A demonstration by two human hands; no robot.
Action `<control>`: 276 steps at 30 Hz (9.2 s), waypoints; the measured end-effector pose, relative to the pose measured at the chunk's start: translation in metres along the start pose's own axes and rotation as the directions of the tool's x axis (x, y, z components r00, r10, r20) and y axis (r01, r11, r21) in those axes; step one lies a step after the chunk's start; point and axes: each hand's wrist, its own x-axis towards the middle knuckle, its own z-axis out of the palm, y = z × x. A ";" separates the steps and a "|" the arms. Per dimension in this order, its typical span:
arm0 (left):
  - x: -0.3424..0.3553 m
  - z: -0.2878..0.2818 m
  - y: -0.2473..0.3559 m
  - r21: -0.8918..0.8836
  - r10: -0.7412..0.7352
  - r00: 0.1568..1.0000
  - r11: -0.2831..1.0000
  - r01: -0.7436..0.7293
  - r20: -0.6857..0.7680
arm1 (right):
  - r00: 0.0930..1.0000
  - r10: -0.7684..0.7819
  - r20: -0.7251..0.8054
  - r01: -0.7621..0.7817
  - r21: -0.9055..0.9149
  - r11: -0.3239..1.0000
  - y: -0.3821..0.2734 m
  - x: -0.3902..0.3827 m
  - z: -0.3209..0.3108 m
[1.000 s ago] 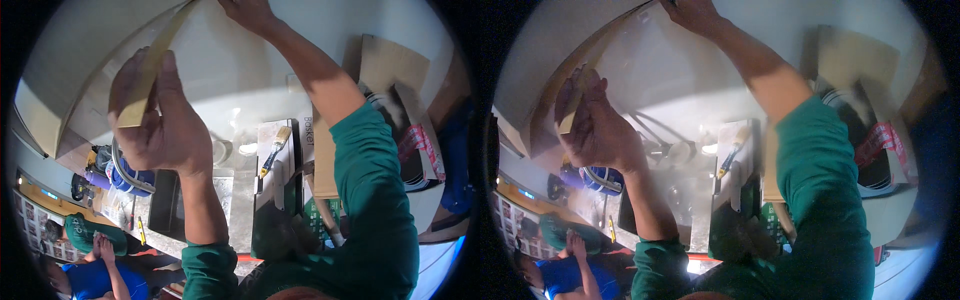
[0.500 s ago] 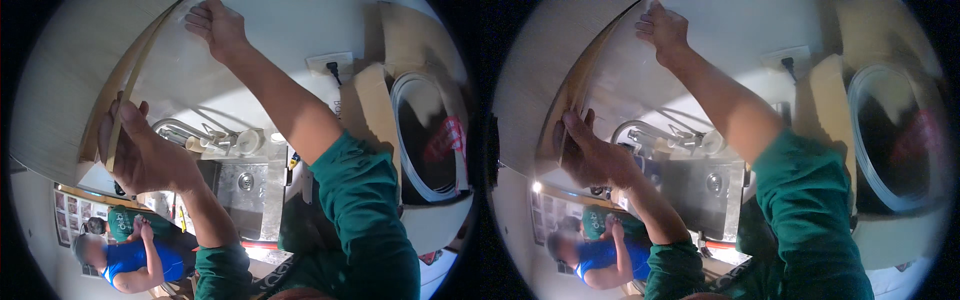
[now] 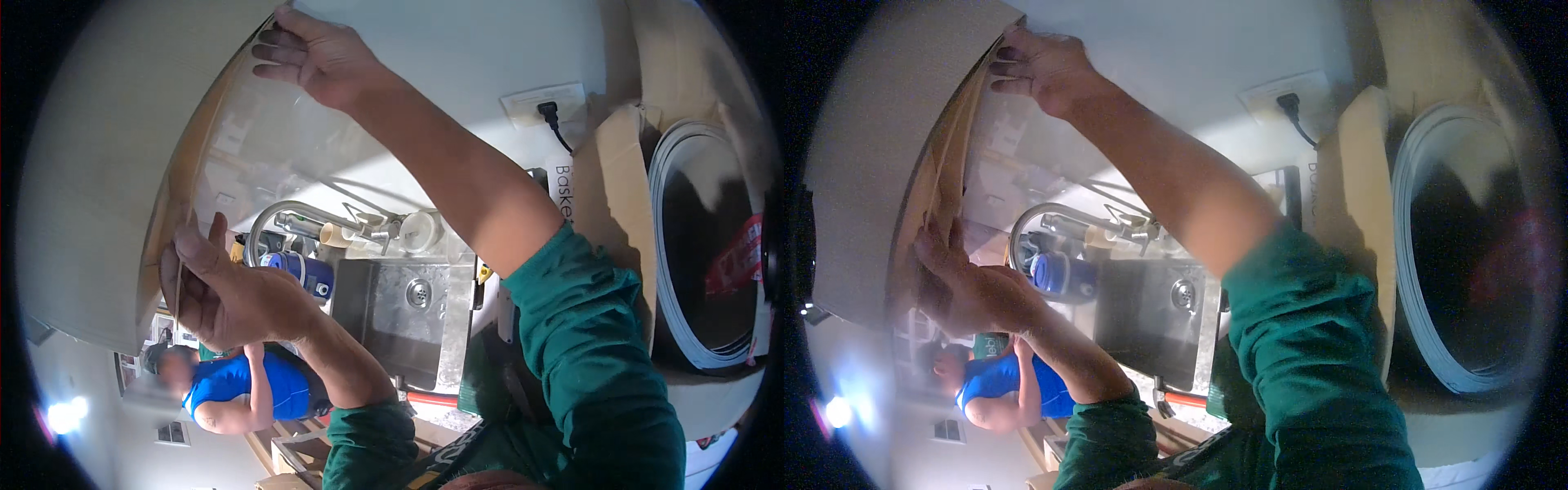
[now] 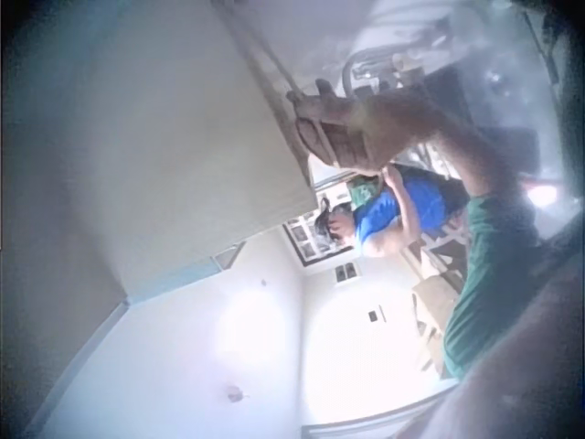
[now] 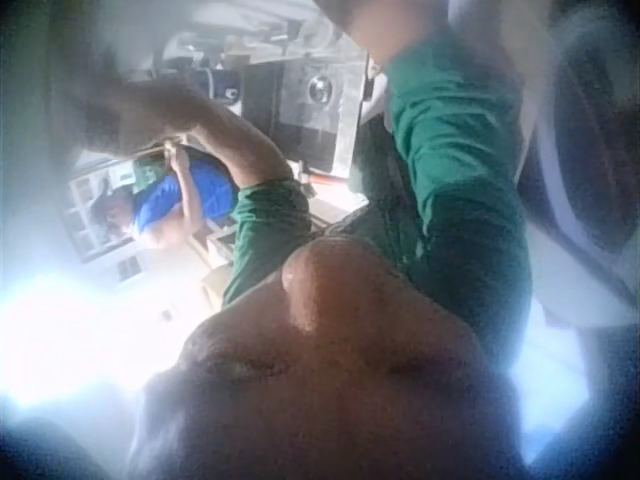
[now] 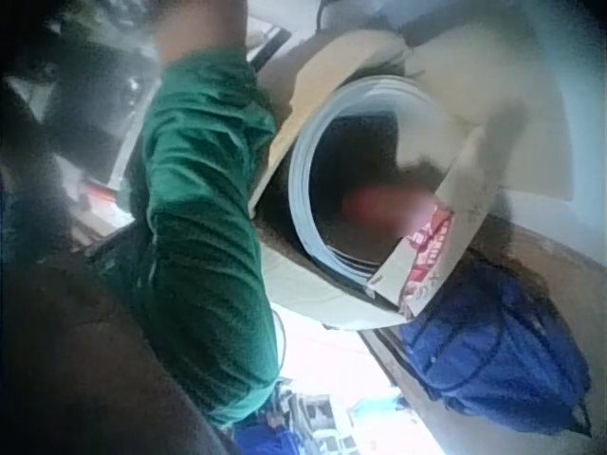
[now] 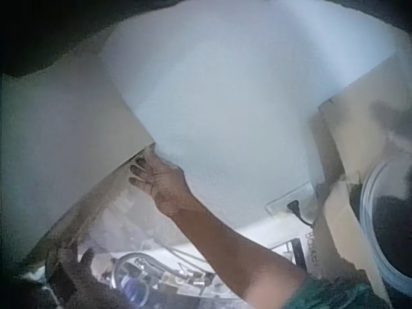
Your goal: The person installs a wooden cabinet above a kitchen sink. They use a hammer to tap the cabinet into place, a utility knife to trim the bottom edge, and a metal file to smooth the cut surface. The person works in a kitchen with a stainless steel sink and various tools on the counter.
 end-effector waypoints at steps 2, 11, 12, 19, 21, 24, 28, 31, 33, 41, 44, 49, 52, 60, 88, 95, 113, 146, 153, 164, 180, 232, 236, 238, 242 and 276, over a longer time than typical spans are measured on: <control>0.002 -0.003 -0.004 -0.019 0.021 1.000 1.000 -0.021 0.013 | 1.000 -0.020 0.024 0.019 0.043 0.999 0.001 0.002 0.002; 0.004 -0.009 0.004 0.084 0.025 0.992 0.996 -0.035 0.120 | 1.000 0.004 -0.014 -0.003 0.082 0.997 -0.001 0.003 0.013; 0.004 -0.006 0.005 0.099 0.025 0.994 0.994 -0.036 0.111 | 1.000 0.001 0.016 -0.002 0.098 0.995 -0.003 0.009 0.008; 0.001 -0.006 0.006 0.089 0.066 0.993 0.993 -0.075 0.101 | 0.995 0.006 -0.100 0.007 0.130 0.992 -0.005 -0.002 0.017; 0.000 -0.005 0.008 0.072 0.063 0.994 0.995 -0.070 0.087 | 0.994 0.000 -0.106 0.012 0.104 0.995 -0.009 -0.002 0.018; 0.001 -0.006 0.007 0.082 0.058 0.994 0.994 -0.066 0.096 | 0.997 -0.002 -0.076 0.006 0.054 0.999 -0.012 -0.004 0.019; 0.001 -0.004 0.010 0.075 0.048 0.994 0.996 -0.056 0.100 | 0.999 0.000 -0.041 0.003 0.073 0.997 -0.013 -0.003 0.017; 0.001 -0.004 0.009 0.050 0.048 0.994 0.997 -0.053 0.098 | 0.999 -0.008 -0.052 0.012 0.081 0.997 -0.012 0.000 0.019; 0.003 -0.005 0.008 0.026 0.040 0.996 0.999 -0.043 0.085 | 0.999 0.006 -0.040 -0.001 0.107 0.994 -0.012 -0.002 0.019; 0.002 -0.001 0.016 0.111 0.017 0.997 0.993 -0.026 0.080 | 0.998 0.003 -0.060 0.005 0.137 0.991 -0.007 0.012 0.012; 0.004 -0.005 0.014 0.147 0.005 0.997 0.989 -0.017 0.079 | 0.997 0.016 -0.076 -0.006 0.131 0.991 -0.004 0.019 0.010; 0.003 -0.002 0.013 0.100 0.041 0.998 0.994 -0.044 0.037 | 0.995 0.022 -0.095 -0.006 0.161 0.987 0.003 0.019 0.012; 0.004 -0.005 0.010 0.091 0.043 0.997 0.995 -0.049 0.060 | 0.996 -0.012 -0.087 0.023 0.133 0.991 0.005 0.019 0.012; 0.001 0.001 0.020 0.079 -0.038 0.999 0.996 0.036 0.024 | 0.996 0.071 -0.057 -0.067 0.077 0.995 0.000 0.020 0.008; 0.009 0.001 0.012 0.011 0.065 0.997 0.998 -0.065 0.041 | 0.991 -0.089 -0.095 0.102 0.147 0.984 0.016 -0.034 0.043; 0.010 -0.003 0.007 0.022 0.071 0.995 0.997 -0.073 0.069 | 0.994 -0.031 -0.102 0.049 0.175 0.983 0.015 -0.030 0.043; 0.009 -0.003 0.005 0.024 0.077 0.996 0.997 -0.078 0.052 | 1.000 0.018 -0.005 -0.017 0.196 0.980 0.017 -0.040 0.039; 0.011 -0.004 0.009 -0.041 0.002 0.998 0.999 0.001 0.056 | 0.968 0.027 0.248 -0.070 0.169 0.983 0.022 -0.077 0.051; 0.012 -0.007 0.012 -0.037 -0.019 0.992 0.999 0.024 0.124 | 0.978 0.052 0.203 -0.081 0.136 0.987 0.020 -0.078 0.056; 0.013 -0.002 0.017 -0.092 -0.074 0.997 0.993 0.076 0.017 | 0.922 0.034 0.386 -0.045 0.020 0.999 0.021 -0.098 0.059; 0.011 -0.005 0.008 -0.174 0.028 0.999 0.985 -0.020 0.045 | 0.893 0.120 0.434 -0.076 -0.117 0.990 0.018 -0.124 0.087; -0.080 -0.230 0.001 0.164 -0.194 0.515 0.981 0.105 0.835 | 0.947 0.195 0.254 -0.128 -0.257 0.958 0.016 -0.102 0.058; -0.110 -0.340 0.004 0.363 -0.391 0.448 0.919 0.152 0.804 | 0.975 -0.056 0.215 0.190 -0.677 0.711 -0.005 -0.099 0.032; -0.133 -0.385 0.009 0.523 -0.594 0.555 0.797 0.303 0.582 | 0.872 -0.466 0.149 0.292 -0.923 0.251 0.006 -0.106 0.035; -0.173 -0.442 0.018 0.715 -0.861 0.406 0.489 0.499 0.306 | 0.800 -0.453 0.392 0.304 -0.918 -0.256 -0.034 -0.097 0.007; -0.249 -0.468 -0.058 0.182 -0.179 -0.031 0.970 0.163 0.983 | 0.828 -0.248 0.502 0.058 -0.518 -0.853 -0.057 -0.091 -0.037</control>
